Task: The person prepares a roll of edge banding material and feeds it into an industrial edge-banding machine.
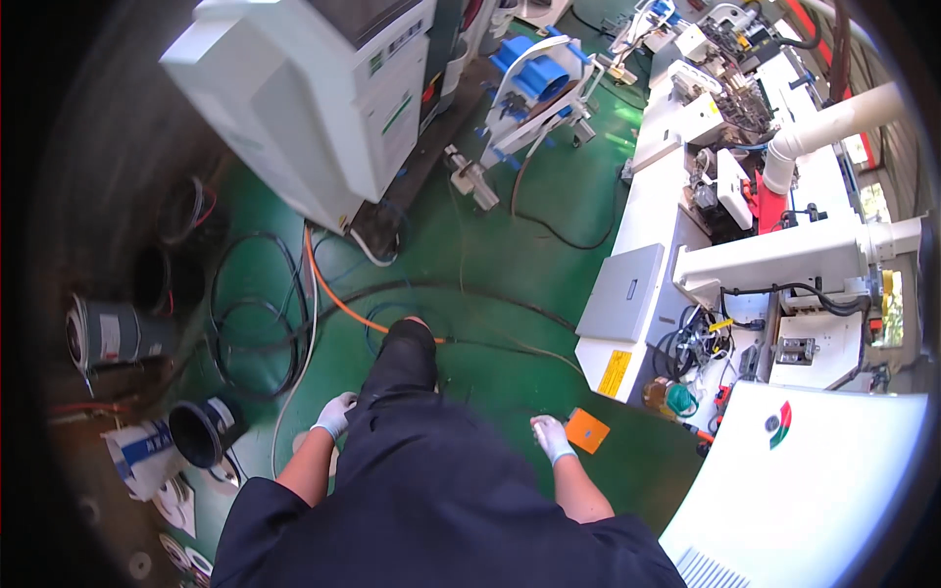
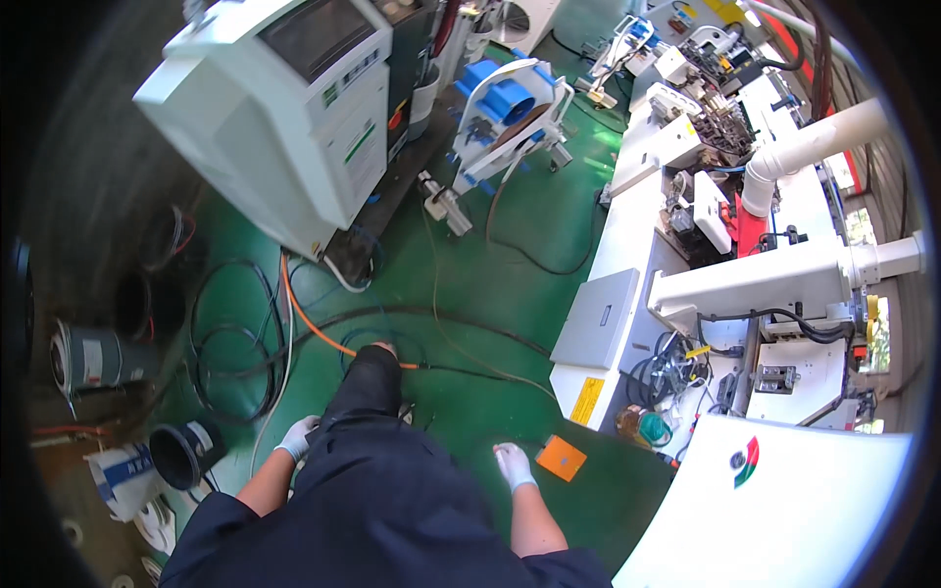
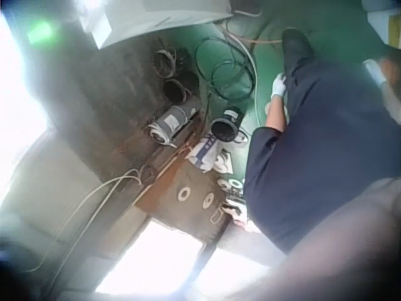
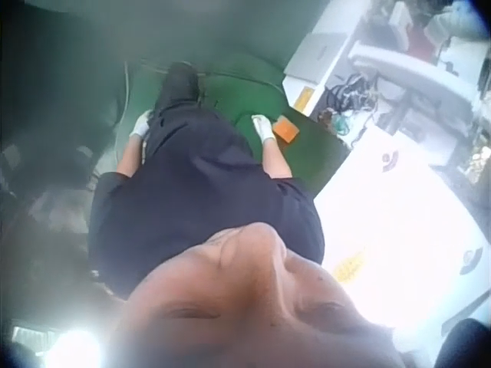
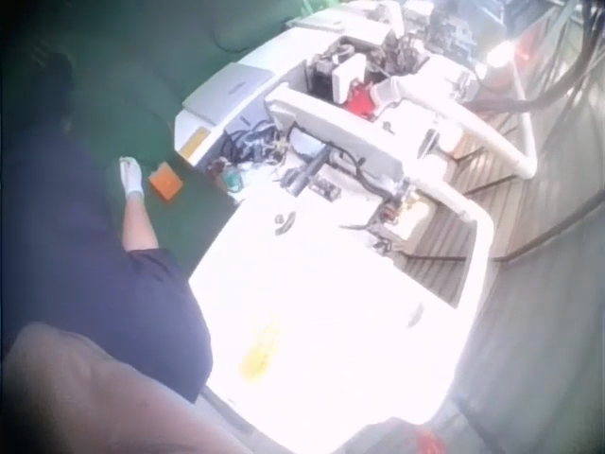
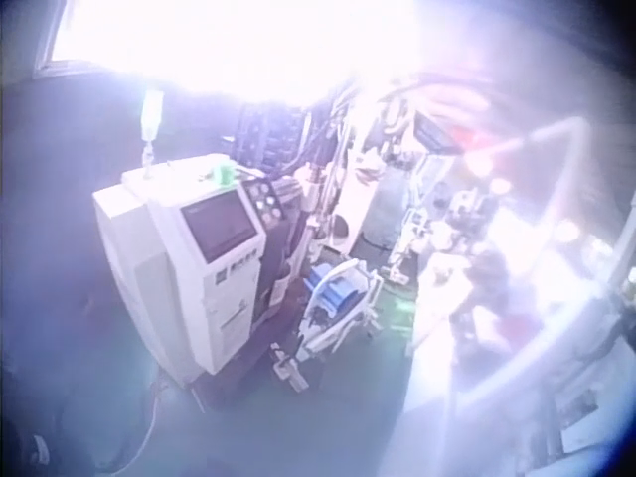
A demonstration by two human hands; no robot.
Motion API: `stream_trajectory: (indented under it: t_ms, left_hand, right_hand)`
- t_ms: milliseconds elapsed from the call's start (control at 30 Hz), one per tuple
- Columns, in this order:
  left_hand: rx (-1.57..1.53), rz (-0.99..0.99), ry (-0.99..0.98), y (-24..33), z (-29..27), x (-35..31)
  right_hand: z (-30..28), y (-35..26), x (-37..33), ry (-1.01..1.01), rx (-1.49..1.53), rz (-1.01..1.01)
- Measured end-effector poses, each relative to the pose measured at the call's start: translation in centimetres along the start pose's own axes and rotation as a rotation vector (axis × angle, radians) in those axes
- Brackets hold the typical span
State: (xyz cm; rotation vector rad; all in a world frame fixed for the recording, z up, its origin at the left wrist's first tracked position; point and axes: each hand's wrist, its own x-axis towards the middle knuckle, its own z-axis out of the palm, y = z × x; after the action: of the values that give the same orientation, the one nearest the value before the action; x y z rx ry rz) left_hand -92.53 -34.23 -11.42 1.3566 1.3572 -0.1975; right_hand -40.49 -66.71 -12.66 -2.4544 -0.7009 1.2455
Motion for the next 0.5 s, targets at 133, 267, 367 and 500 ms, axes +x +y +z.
stream_trajectory:
  t_ms: [133, 267, 367, 500]
  left_hand:
    - [0.029, 0.001, 0.033, 7.1, -3.2, 8.9]
    - [0.265, -0.097, -0.039, 13.1, -5.9, 19.2]
    - [0.649, 0.225, -0.154, 19.4, -8.1, 28.8]
    - [0.347, 0.382, -0.132, 45.6, -7.7, 35.2]
  right_hand:
    - [-3.1, -3.7, 3.7, -0.05, -0.074, -0.057]
    - [-10.6, -12.3, 6.3, 0.041, 0.036, -0.085]
    - [-18.6, -22.7, 9.5, 0.142, 0.068, -0.113]
    - [-23.6, -23.0, 13.5, 0.33, 0.387, 0.009]
